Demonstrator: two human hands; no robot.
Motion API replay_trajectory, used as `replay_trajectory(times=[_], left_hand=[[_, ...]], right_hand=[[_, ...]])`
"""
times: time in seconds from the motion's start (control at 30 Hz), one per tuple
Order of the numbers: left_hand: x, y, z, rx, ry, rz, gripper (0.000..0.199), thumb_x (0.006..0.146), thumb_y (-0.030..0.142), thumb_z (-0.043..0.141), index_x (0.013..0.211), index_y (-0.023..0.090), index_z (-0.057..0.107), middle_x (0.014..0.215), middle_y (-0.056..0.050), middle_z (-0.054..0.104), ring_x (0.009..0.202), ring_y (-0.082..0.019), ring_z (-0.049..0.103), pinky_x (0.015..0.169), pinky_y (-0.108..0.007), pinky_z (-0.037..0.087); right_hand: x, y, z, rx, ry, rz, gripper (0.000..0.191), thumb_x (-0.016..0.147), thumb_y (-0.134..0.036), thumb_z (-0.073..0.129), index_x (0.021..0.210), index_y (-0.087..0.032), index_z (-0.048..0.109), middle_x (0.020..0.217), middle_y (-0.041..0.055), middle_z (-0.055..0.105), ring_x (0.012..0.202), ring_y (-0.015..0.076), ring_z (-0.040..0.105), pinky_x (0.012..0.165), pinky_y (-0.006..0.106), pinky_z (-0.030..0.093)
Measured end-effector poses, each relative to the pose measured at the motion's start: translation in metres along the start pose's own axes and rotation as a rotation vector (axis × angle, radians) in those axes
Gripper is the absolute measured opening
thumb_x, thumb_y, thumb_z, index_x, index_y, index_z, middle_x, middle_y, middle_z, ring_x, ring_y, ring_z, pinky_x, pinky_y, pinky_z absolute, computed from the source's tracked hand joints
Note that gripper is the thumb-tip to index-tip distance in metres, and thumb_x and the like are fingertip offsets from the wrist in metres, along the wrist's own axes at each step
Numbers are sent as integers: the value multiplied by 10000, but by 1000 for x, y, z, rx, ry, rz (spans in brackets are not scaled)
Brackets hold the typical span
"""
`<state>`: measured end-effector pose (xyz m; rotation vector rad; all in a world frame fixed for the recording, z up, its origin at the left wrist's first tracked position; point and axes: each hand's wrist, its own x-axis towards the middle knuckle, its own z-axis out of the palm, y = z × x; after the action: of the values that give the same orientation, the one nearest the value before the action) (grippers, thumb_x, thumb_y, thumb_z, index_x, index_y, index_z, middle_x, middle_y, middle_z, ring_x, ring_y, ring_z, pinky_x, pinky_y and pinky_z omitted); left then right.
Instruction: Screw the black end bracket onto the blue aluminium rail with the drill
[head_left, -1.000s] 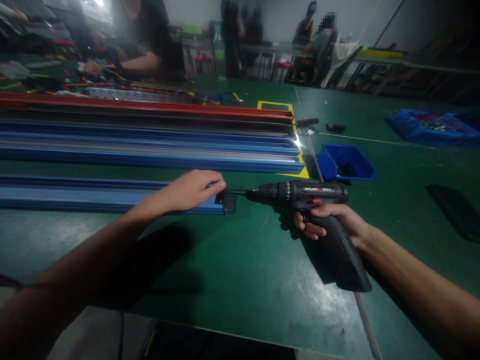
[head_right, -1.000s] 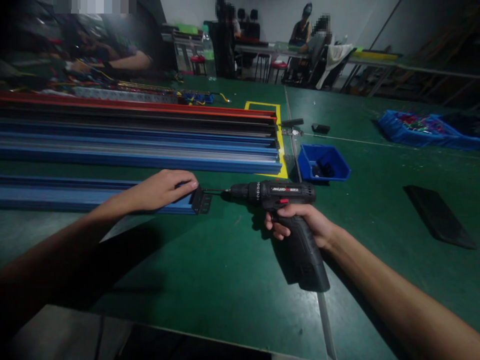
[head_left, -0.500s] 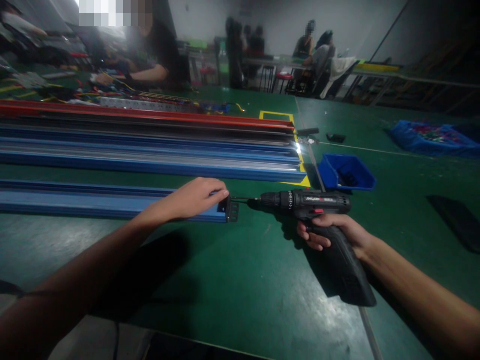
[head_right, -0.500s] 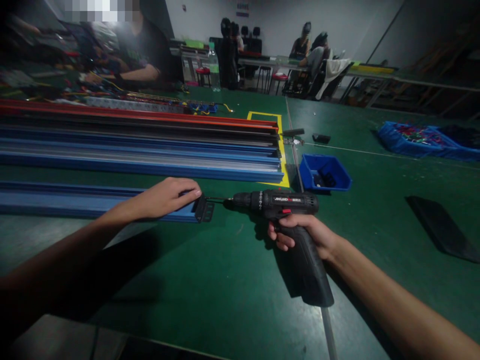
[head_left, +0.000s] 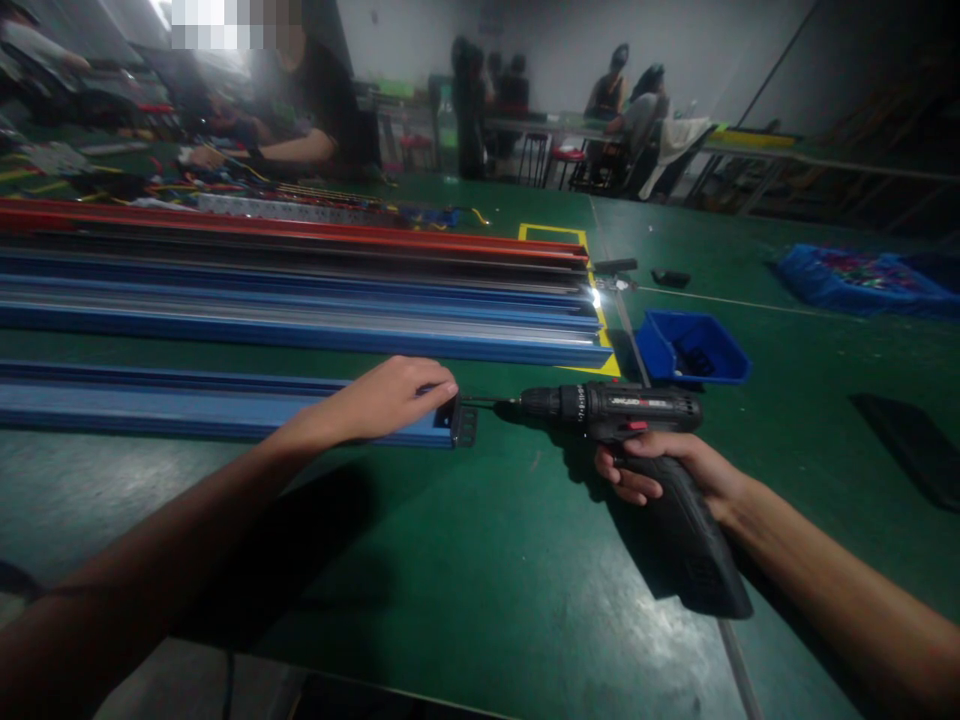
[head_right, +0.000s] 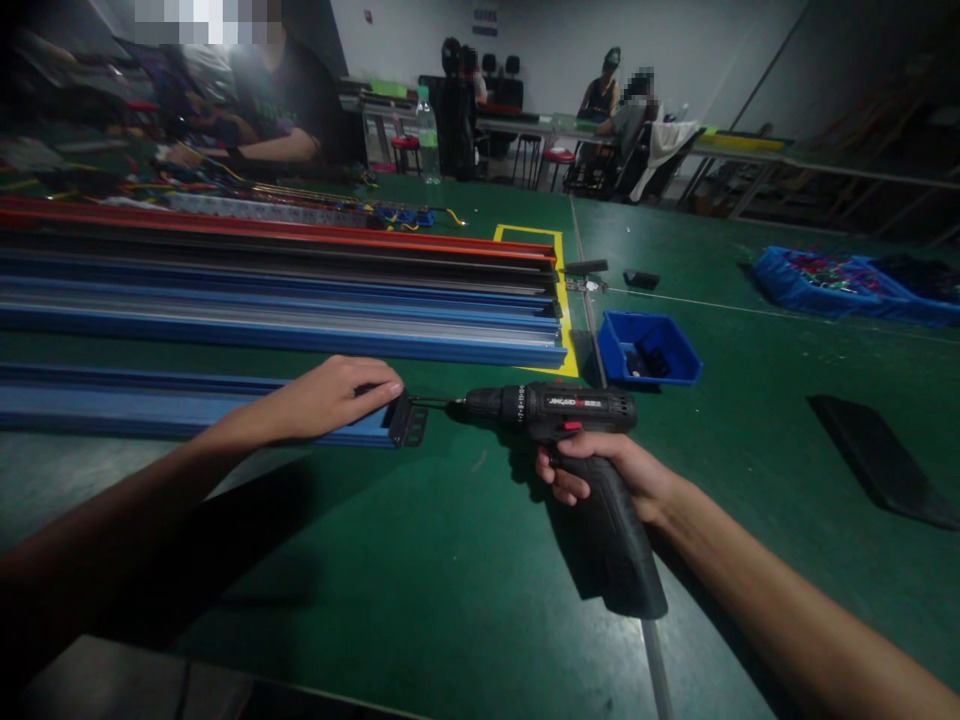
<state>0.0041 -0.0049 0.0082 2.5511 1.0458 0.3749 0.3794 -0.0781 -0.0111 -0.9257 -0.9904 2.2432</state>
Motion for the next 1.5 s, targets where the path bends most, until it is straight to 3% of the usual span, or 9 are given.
replay_trajectory(times=[0.2,0.37,0.8,1.2,1.4,1.5], left_hand=[[-1,-3,3,-5,14,3,429,1046,450,392,991,177,718,984,-48,733,892,-176,661,813,-281,463],[0,-3,3,-16,17,-4,422,1045,440,406,986,168,723,965,-39,726,880,-168,654,808,-273,451],[1,-2,3,-29,13,-17,405,1043,417,412,981,162,722,950,-47,721,881,-180,647,813,-283,445],[2,-3,4,-41,18,-4,406,1044,424,416,950,164,713,911,-41,707,836,-170,637,777,-274,434],[1,-2,3,-20,15,-9,413,1044,426,406,964,165,716,939,-52,717,863,-183,645,787,-277,436],[1,-3,3,-14,2,-11,420,1047,428,395,968,167,715,950,-52,720,874,-187,647,790,-277,439]], right_hand=[[1,3,-6,34,-48,-12,269,903,-283,638,916,-37,746,655,36,543,501,85,445,600,234,506],[2,3,-8,51,-54,-28,258,907,-239,622,927,-11,741,776,81,618,506,52,459,607,215,517],[2,5,-9,82,-54,-4,274,915,-252,623,914,-8,749,613,32,559,521,78,493,618,214,510],[2,6,-11,47,-26,-3,286,885,-266,654,965,-6,743,811,91,652,540,60,496,614,214,498],[2,4,-9,49,-70,-22,293,911,-265,628,970,0,739,657,49,595,550,90,510,642,237,513],[2,4,-8,41,-79,-28,291,912,-265,627,961,0,737,697,64,611,553,87,516,645,237,517]])
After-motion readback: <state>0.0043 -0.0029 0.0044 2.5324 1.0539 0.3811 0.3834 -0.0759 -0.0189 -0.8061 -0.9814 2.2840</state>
